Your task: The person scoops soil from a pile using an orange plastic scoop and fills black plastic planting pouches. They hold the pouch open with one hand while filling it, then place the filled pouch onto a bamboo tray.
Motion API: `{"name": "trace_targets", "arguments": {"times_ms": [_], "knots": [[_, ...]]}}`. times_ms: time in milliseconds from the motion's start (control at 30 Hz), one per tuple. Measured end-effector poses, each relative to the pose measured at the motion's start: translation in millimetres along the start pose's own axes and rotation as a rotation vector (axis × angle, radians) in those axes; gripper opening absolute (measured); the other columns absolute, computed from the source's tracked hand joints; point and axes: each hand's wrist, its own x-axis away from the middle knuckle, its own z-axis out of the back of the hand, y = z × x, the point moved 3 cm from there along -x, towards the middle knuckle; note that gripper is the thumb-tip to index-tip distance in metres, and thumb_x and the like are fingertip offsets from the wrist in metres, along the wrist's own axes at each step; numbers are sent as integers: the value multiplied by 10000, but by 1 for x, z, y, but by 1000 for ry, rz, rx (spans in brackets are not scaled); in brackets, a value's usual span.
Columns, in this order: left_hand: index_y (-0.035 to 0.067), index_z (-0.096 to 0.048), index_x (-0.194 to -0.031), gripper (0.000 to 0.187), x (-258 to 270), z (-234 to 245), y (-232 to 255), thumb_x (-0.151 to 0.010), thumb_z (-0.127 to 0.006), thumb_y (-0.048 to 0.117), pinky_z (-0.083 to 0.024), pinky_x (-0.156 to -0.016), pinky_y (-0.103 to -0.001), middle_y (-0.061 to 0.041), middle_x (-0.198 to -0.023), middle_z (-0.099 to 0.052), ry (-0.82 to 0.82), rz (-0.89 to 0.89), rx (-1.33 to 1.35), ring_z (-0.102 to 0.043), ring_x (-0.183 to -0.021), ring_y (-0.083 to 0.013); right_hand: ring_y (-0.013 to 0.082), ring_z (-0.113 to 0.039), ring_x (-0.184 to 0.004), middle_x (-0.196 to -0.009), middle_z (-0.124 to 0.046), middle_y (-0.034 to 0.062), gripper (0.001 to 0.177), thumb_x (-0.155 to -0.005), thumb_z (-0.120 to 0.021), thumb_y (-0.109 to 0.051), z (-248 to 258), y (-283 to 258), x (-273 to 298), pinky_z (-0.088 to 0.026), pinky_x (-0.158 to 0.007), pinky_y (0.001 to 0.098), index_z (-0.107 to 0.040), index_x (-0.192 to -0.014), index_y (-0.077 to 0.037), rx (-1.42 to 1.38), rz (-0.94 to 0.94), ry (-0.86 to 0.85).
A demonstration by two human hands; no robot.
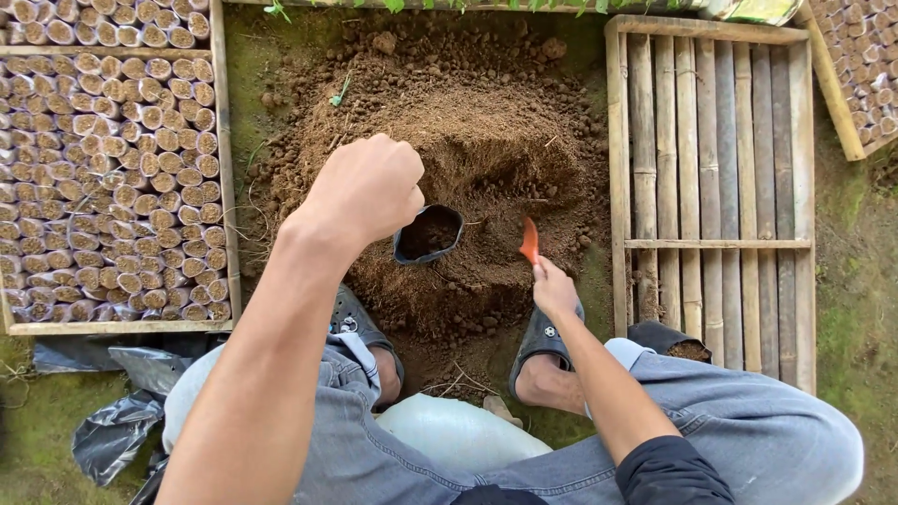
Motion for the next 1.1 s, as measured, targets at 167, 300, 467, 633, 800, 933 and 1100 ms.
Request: {"name": "trace_targets", "arguments": {"times_ms": [167,300,467,633,800,933,1100], "knots": [[109,-412,-545,234,4,21,5,-751,-518,69,-514,-549,-417,-20,-501,-398,85,-2,78,-479,-445,-244,275,-724,-937,-859,-765,77,391,-1053,-492,-392,-27,33,-33,-538,-848,421,-694,-1360,-260,-214,29,-87],[118,-308,-558,246,3,32,1,-688,-512,71,-430,-503,-377,-1,-527,-267,200,-48,106,-352,-430,-230,202,-681,-741,-734,-721,64,370,-1076,-517,-354,-22,27,-31,-525,-714,352,-712,-1352,-203,-356,106,-94],[114,-356,-534,300,6,40,6,-718,-520,-57,-405,-437,-377,-5,-487,-385,302,-78,2,-375,-438,-188,98,-383,-582,-654,-477,-27,337,-1080,-498,-270,26,-40,9,-309,-561,275,-712,-1289,-116,-441,210,-179],[160,-342,-527,312,6,40,8,-676,-503,-61,-400,-433,-341,49,-453,-315,447,-143,28,-322,-419,-141,73,-342,-547,-640,-426,-49,387,-1060,-530,-261,52,-78,25,-246,-479,238,-660,-1362,-57,-603,329,-221],[169,-365,-521,298,7,44,12,-664,-489,-62,-352,-387,-314,70,-437,-324,569,-197,99,-326,-395,-117,76,-325,-573,-690,-429,-44,397,-1033,-568,-283,77,-118,57,-256,-481,245,-693,-1336,-58,-492,501,-267],[161,-363,-514,291,9,46,13,-656,-495,-56,-322,-389,-326,56,-429,-321,596,-193,94,-321,-391,-128,78,-354,-555,-715,-574,-62,340,-1014,-621,-298,70,-127,62,-267,-496,266,-750,-1288,-142,-250,524,-159],[161,-378,-531,261,9,47,14,-650,-497,-37,-298,-393,-318,52,-439,-332,618,-190,67,-312,-396,-126,181,-497,-467,-569,-635,-11,327,-984,-627,-485,49,-121,59,-391,-493,382,-753,-1257,-355,168,794,247]]}}
